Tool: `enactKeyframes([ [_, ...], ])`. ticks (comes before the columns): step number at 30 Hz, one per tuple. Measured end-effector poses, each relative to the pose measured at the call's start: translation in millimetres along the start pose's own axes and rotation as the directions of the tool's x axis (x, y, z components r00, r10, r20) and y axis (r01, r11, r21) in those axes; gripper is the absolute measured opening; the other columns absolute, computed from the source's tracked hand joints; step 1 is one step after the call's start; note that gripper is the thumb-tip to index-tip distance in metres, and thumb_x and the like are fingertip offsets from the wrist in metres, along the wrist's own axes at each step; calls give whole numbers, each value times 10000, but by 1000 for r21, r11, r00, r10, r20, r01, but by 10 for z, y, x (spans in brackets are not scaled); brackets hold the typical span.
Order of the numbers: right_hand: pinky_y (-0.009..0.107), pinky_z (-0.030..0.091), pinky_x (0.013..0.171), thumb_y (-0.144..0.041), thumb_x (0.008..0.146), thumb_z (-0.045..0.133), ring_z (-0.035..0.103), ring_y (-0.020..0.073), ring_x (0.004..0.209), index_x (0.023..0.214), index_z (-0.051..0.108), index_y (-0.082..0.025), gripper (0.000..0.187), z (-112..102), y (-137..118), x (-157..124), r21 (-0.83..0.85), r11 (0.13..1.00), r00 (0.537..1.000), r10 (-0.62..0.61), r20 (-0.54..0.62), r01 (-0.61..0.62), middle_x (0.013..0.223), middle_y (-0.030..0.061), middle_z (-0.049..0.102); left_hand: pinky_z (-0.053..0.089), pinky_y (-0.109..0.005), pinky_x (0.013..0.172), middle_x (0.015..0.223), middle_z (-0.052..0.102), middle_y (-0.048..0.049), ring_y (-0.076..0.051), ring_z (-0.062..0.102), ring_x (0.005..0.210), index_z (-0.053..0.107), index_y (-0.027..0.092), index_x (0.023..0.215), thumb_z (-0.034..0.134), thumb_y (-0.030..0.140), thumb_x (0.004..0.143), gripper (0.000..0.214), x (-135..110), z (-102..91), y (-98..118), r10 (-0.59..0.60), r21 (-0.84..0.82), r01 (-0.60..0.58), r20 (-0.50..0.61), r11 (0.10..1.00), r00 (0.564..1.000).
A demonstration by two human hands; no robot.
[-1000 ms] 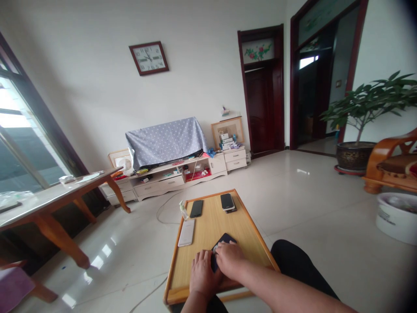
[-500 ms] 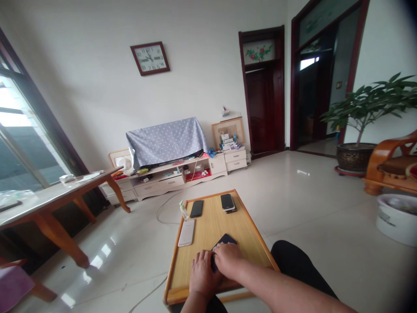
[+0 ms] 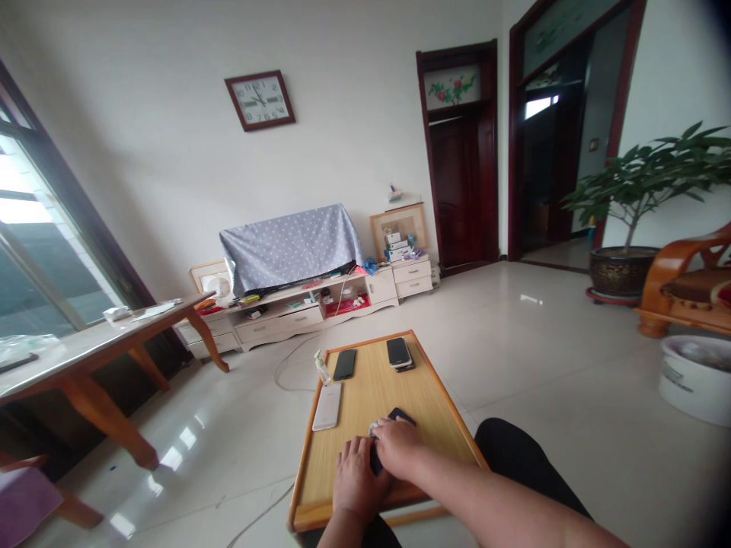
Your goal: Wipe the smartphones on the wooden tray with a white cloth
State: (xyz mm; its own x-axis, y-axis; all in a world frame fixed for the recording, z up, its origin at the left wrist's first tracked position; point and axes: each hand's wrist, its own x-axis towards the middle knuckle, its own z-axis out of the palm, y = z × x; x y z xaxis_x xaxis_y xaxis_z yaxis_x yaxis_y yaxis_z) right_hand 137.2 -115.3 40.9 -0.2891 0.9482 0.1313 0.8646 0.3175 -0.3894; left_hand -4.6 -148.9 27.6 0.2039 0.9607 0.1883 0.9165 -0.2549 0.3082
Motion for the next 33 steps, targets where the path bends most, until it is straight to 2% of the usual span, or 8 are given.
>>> enactKeyframes([
  [3,369,354,1048,-256,946,438,633,233,1114,1055,734,-255,315,-55,138,43,-14,999,999,31,-11,-31,1165,69,729,347,-344,949,1152,622,-51,-255,506,1119,609,266,1128,572,474,820,374,6,18,-24,-4,-4,5,19,1000,1000],
  [6,399,327,1078,-220,940,427,604,252,1172,1151,705,-230,350,-86,233,74,-29,994,994,102,-48,-103,1219,105,703,346,-346,959,1162,620,-55,-257,503,1128,606,264,1129,587,471,805,385,17,43,-44,-16,-6,16,19,1000,1000],
  [9,400,293,1111,-223,928,445,571,268,1226,1189,695,-203,362,-54,171,14,-30,993,992,110,-61,-112,1270,133,678,348,-347,958,1151,622,-57,-256,509,1114,607,260,1122,571,480,819,376,19,54,-42,-12,-10,13,14,1000,1000],
  [12,375,274,1126,-256,935,452,576,258,1223,1152,720,-215,347,-2,27,-108,-18,999,998,46,-35,-47,1261,117,690,352,-342,946,1145,623,-54,-248,518,1097,609,261,1113,538,464,848,341,10,38,-26,-8,-12,8,17,1000,1000],
  [16,371,295,1112,-277,945,446,619,241,1159,1073,748,-244,330,-37,0,-164,-6,1000,1000,13,-10,-13,1193,84,726,350,-339,952,1167,622,-51,-244,519,1115,611,271,1128,523,451,862,333,0,-4,-5,-26,8,25,44,1000,999],
  [22,408,332,1086,-229,936,428,610,264,1175,1115,733,-212,354,-160,166,-54,-23,994,994,102,-46,-103,1198,118,714,346,-346,975,1185,617,-56,-256,505,1147,612,255,1151,582,471,808,407,7,1,-8,-26,9,26,28,1000,999],
  [29,370,355,1073,-318,940,466,648,259,1111,1048,759,-223,326,-107,57,-214,-13,998,998,67,-7,-67,1154,105,736,352,-340,949,1137,619,-53,-243,515,1099,608,260,1098,517,471,863,328,-8,12,9,-23,-4,23,-3,1000,1000],
  [33,382,388,1038,-299,954,432,671,246,1052,1025,759,-244,339,-182,198,-181,-11,995,995,95,-8,-95,1133,87,743,351,-338,965,1162,613,-49,-247,503,1128,598,260,1130,579,457,817,370,0,31,-17,-23,3,23,18,1000,1000],
])
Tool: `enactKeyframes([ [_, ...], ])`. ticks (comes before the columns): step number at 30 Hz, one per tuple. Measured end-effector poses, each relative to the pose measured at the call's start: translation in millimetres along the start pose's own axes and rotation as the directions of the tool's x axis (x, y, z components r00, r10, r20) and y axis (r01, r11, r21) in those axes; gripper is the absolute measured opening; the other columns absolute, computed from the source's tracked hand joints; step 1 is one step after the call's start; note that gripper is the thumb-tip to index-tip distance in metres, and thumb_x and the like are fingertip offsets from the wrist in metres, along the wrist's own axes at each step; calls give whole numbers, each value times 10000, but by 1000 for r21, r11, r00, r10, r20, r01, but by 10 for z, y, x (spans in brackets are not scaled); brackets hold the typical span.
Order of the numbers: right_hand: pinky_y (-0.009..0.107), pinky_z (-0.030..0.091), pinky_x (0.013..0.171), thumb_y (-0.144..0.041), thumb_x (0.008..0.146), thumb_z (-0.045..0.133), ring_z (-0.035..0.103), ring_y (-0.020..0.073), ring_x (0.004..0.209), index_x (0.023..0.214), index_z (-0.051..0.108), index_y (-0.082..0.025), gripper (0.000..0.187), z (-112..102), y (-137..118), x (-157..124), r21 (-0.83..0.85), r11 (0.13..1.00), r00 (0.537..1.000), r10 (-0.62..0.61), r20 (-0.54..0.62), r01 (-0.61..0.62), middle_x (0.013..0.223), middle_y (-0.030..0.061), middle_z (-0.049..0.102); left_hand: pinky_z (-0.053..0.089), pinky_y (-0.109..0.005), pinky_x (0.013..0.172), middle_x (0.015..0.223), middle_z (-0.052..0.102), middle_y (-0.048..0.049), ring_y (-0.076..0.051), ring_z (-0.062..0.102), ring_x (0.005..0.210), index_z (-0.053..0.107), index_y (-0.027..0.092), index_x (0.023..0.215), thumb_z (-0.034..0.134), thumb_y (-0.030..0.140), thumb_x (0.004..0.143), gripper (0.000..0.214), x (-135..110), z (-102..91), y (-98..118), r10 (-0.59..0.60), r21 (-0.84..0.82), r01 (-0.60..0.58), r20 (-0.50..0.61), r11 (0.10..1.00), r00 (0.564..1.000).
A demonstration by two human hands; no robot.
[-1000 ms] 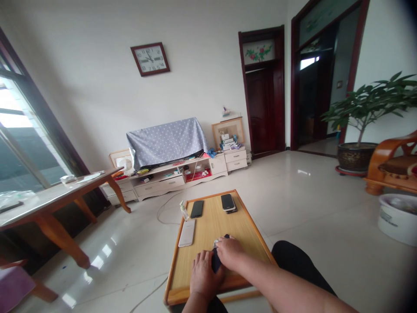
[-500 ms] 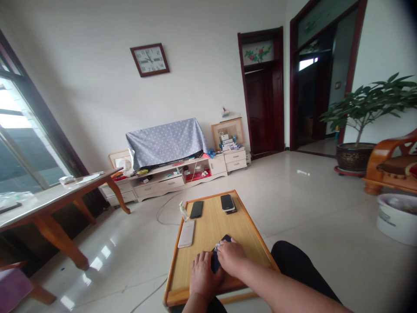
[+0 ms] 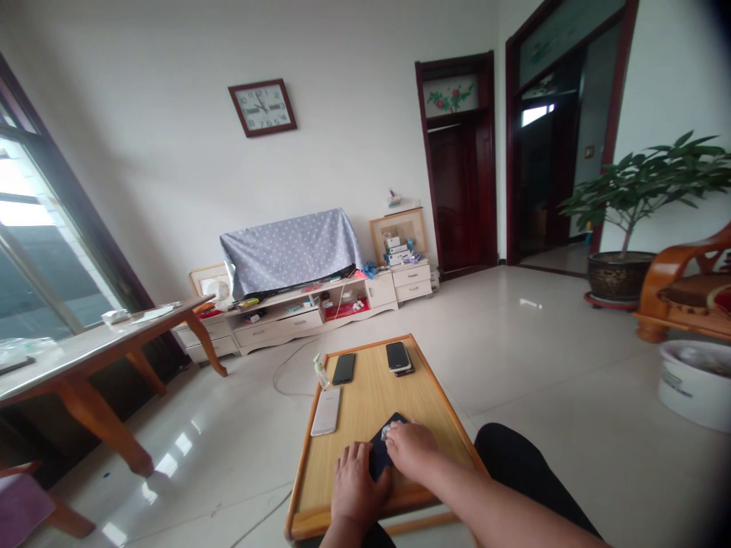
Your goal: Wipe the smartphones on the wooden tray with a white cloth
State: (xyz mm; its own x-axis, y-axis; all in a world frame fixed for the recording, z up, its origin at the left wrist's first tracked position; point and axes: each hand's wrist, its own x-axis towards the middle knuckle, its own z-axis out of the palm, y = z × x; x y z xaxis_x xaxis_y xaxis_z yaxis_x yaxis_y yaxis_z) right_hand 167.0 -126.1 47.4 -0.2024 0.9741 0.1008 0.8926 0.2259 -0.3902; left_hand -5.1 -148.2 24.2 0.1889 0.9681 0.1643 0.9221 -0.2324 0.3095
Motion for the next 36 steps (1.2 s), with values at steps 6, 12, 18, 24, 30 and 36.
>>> enactKeyframes([
  [6,417,314,1127,-275,921,481,586,277,1237,1194,712,-203,365,52,1,-12,14,1000,999,25,-26,-24,1297,130,675,350,-335,979,1179,616,-52,-246,503,1144,597,259,1141,572,454,829,369,9,-7,1,-6,-2,6,15,1000,1000],
  [12,396,284,1157,-289,949,438,597,241,1233,1139,742,-255,360,120,-92,-206,52,996,997,-71,9,70,1309,75,681,356,-338,975,1182,622,-56,-243,520,1137,598,261,1146,537,468,864,355,1,-63,38,-9,1,9,31,1000,999],
  [18,402,322,1126,-275,944,444,628,240,1182,1115,741,-257,344,-4,77,-80,48,999,1000,-2,-13,3,1265,78,702,346,-338,992,1218,614,-55,-248,501,1185,589,261,1185,567,444,831,400,-7,-93,108,-40,79,36,44,996,998],
  [24,412,298,1151,-354,957,450,590,273,1248,1168,732,-209,380,102,-104,-215,65,997,999,-51,3,51,1315,126,670,355,-331,979,1206,622,-55,-239,518,1154,595,264,1169,528,439,861,361,-6,-111,97,-35,46,32,58,998,998],
  [30,408,308,1138,-334,1003,364,594,234,1250,1093,755,-270,406,-6,14,-214,77,996,999,-53,10,52,1300,74,688,348,-343,1012,1234,617,-60,-245,509,1189,588,259,1194,544,437,855,385,-30,-173,186,-63,108,57,54,993,997],
  [36,407,328,1117,-369,988,400,615,266,1215,1099,749,-225,394,17,-10,-201,56,998,1000,-26,-7,26,1249,120,707,352,-341,1008,1221,621,-59,-247,510,1182,589,262,1172,548,426,849,365,-36,-166,196,-65,94,62,31,994,997],
])
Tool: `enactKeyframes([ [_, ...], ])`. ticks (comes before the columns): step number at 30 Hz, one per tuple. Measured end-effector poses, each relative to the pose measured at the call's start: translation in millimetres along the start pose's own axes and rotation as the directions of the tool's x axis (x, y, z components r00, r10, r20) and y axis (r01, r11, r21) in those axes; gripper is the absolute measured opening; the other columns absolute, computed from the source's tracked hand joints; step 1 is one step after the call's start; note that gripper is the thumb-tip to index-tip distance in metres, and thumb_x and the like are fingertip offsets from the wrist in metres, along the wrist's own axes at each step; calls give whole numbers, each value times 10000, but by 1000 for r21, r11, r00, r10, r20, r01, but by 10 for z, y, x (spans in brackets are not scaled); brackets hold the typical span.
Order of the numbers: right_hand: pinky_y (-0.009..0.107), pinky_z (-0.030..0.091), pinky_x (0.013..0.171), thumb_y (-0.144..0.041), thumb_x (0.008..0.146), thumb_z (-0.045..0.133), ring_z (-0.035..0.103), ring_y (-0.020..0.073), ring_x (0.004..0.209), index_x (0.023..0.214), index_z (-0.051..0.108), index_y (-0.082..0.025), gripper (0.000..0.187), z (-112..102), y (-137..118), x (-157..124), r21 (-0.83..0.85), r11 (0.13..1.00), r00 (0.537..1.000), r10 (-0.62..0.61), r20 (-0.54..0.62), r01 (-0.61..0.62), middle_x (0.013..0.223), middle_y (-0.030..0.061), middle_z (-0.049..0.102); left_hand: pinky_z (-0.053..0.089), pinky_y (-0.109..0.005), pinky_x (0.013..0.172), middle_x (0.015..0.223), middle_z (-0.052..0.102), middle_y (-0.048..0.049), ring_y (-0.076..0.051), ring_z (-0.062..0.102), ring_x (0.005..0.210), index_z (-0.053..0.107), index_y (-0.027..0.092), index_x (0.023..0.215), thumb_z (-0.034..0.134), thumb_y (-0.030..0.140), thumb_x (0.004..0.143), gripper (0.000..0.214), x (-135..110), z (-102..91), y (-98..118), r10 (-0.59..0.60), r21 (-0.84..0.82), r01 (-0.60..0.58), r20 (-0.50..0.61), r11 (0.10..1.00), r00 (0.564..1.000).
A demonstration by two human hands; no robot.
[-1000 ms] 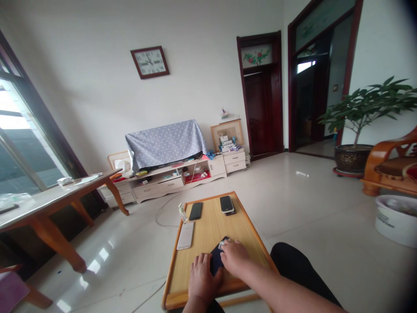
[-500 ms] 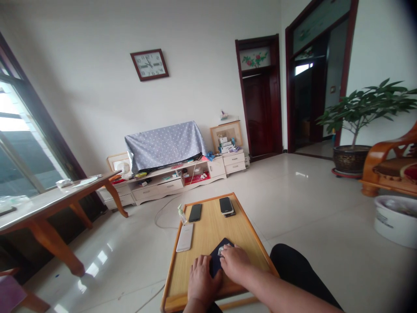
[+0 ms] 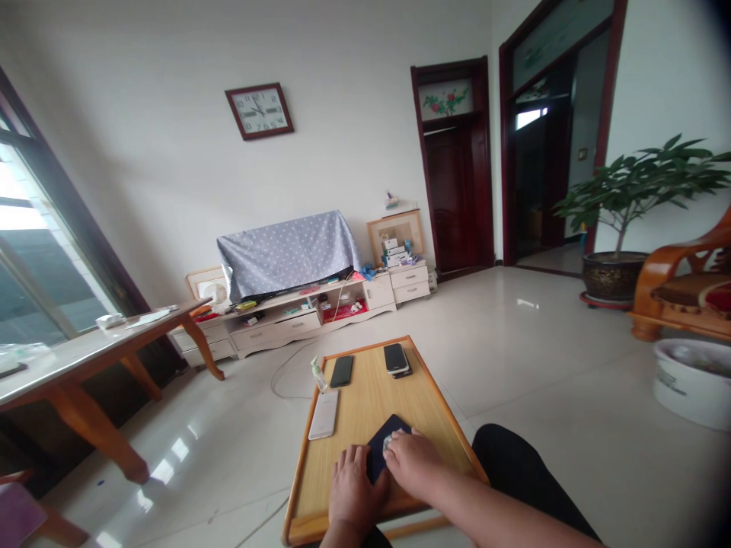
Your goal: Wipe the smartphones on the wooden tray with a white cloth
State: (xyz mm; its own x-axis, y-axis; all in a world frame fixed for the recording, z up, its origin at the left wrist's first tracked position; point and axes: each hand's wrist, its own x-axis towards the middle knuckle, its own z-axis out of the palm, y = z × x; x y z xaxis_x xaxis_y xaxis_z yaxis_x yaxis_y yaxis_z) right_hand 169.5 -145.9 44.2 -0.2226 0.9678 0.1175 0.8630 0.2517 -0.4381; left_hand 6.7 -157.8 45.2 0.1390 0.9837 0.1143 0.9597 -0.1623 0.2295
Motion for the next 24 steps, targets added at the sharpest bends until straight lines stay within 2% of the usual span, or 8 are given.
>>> enactKeyframes([
  [4,392,297,1137,-385,985,410,640,257,1163,1073,756,-222,392,57,-103,-75,-1,999,999,-45,15,45,1220,110,721,359,-338,984,1207,620,-60,-245,518,1154,588,266,1158,517,421,862,342,35,96,-111,34,-47,-34,2,998,999],
  [9,395,353,1073,-378,1010,344,696,245,996,1009,750,-231,431,-52,30,-7,-22,999,1000,23,-13,-24,1040,93,767,361,-341,980,1191,616,-57,-246,512,1147,584,262,1171,560,463,832,395,68,186,-185,54,-63,-56,-33,996,998],
  [13,403,344,1077,-369,998,374,686,260,1028,1018,748,-217,404,-38,35,27,-36,998,999,43,-19,-44,1049,112,763,352,-341,986,1193,611,-59,-248,504,1148,582,260,1163,563,461,831,388,65,188,-177,53,-81,-55,-26,995,998],
  [18,375,307,1119,-391,975,429,676,254,1060,1033,761,-220,378,55,-114,-65,-27,999,1000,-26,10,26,1093,103,759,353,-335,976,1186,609,-60,-241,510,1126,579,253,1150,515,426,865,339,43,180,-154,38,-50,-40,-44,998,998],
  [24,397,379,1030,-370,1008,332,696,254,953,953,752,-220,449,-89,19,-14,-34,999,999,40,-34,-41,972,95,771,352,-333,980,1196,605,-48,-241,498,1150,568,264,1180,556,470,838,399,60,211,-188,47,-54,-48,-26,997,999],
])
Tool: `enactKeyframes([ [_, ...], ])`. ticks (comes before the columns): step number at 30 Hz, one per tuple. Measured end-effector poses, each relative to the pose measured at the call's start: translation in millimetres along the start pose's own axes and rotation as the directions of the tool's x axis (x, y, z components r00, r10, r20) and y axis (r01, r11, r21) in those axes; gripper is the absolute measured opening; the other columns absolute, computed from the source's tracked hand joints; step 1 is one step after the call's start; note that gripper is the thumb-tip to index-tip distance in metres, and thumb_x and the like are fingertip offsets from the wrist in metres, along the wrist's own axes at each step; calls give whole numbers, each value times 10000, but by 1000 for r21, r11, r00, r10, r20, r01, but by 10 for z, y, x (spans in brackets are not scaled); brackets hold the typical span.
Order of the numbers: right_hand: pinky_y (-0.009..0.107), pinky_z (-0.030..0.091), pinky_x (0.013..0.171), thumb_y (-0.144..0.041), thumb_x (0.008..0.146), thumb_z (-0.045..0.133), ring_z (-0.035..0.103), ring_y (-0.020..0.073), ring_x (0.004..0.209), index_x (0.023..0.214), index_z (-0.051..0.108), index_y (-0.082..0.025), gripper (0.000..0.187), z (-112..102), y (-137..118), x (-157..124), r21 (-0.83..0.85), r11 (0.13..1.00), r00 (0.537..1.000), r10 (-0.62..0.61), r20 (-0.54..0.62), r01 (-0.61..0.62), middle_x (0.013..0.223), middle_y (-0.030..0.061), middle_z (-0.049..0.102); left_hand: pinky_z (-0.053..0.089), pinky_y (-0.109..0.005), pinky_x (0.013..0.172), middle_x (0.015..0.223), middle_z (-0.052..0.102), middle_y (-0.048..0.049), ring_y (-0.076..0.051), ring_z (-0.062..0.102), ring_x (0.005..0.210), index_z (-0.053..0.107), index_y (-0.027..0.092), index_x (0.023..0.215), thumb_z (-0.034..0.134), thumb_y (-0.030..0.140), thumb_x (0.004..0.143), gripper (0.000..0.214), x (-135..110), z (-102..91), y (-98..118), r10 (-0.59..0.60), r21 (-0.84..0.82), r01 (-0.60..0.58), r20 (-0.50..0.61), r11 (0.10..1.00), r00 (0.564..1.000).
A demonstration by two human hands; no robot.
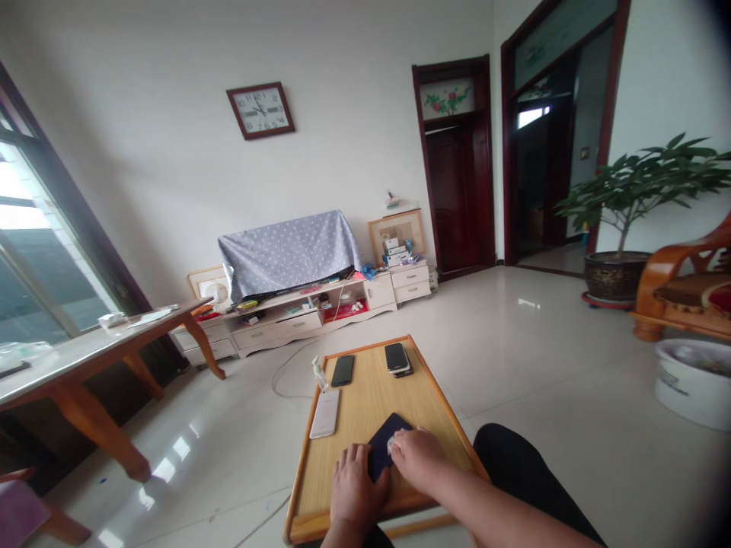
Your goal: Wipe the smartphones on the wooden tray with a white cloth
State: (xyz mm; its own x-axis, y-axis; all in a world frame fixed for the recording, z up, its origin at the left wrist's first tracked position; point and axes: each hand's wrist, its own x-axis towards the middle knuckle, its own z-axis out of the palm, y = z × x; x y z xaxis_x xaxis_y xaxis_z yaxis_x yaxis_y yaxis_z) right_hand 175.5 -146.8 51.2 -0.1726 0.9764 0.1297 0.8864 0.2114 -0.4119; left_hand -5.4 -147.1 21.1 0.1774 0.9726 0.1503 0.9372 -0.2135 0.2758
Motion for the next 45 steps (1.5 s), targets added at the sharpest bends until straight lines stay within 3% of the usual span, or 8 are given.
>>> enactKeyframes([
  [9,371,386,1025,-398,973,421,691,261,997,988,766,-222,388,113,-185,-75,15,997,997,-70,30,69,1019,99,770,356,-328,962,1178,607,-45,-229,508,1114,577,264,1141,513,390,856,319,8,16,-14,0,3,0,-14,1000,1000],
  [18,407,389,1026,-365,998,346,665,276,1095,1041,750,-210,435,98,-80,51,30,999,1000,-12,-5,12,1143,118,741,353,-329,974,1189,610,-44,-235,505,1147,569,267,1162,538,473,858,368,8,0,0,8,8,-7,-7,1000,1000],
  [23,395,384,1044,-415,977,408,673,270,1078,1105,750,-231,409,167,-256,-35,69,994,996,-85,31,83,1112,100,756,349,-321,958,1202,608,-39,-221,512,1134,568,275,1153,512,313,847,314,1,-22,16,-19,34,18,18,999,1000],
  [26,389,393,1036,-416,985,385,684,260,1048,1097,751,-243,420,157,-252,-31,87,992,994,-99,43,95,1086,86,765,354,-319,946,1185,614,-46,-223,519,1117,580,266,1139,518,323,849,302,-5,-47,40,-10,16,10,14,1000,1000],
  [32,467,268,1134,-356,1006,319,565,261,1276,1089,743,-274,440,133,-98,92,82,996,999,-33,18,32,1335,78,665,351,-335,961,1160,626,-56,-245,517,1131,597,257,1129,534,437,863,327,-31,-135,145,-29,20,30,-19,999,999],
  [36,500,167,1171,-393,1002,353,622,261,1180,1067,746,-263,419,192,-134,84,76,997,999,-35,22,33,1221,86,722,349,-333,961,1158,626,-56,-238,520,1128,599,258,1115,494,407,887,292,-42,-168,178,-35,21,35,-6,999,999],
  [40,464,159,1175,-416,1002,368,671,243,1056,1034,755,-260,419,213,-164,72,73,996,998,-51,33,49,1081,73,765,349,-329,963,1171,621,-55,-234,518,1128,592,259,1130,478,393,896,292,-52,-167,177,-32,30,32,-6,999,999],
  [45,502,146,1172,-357,1009,336,644,241,1124,1024,748,-263,423,142,-107,122,67,998,1000,-11,4,11,1174,75,739,345,-337,975,1189,618,-58,-247,507,1157,592,255,1147,507,453,881,342,-42,-157,145,-32,27,31,12,999,999],
])
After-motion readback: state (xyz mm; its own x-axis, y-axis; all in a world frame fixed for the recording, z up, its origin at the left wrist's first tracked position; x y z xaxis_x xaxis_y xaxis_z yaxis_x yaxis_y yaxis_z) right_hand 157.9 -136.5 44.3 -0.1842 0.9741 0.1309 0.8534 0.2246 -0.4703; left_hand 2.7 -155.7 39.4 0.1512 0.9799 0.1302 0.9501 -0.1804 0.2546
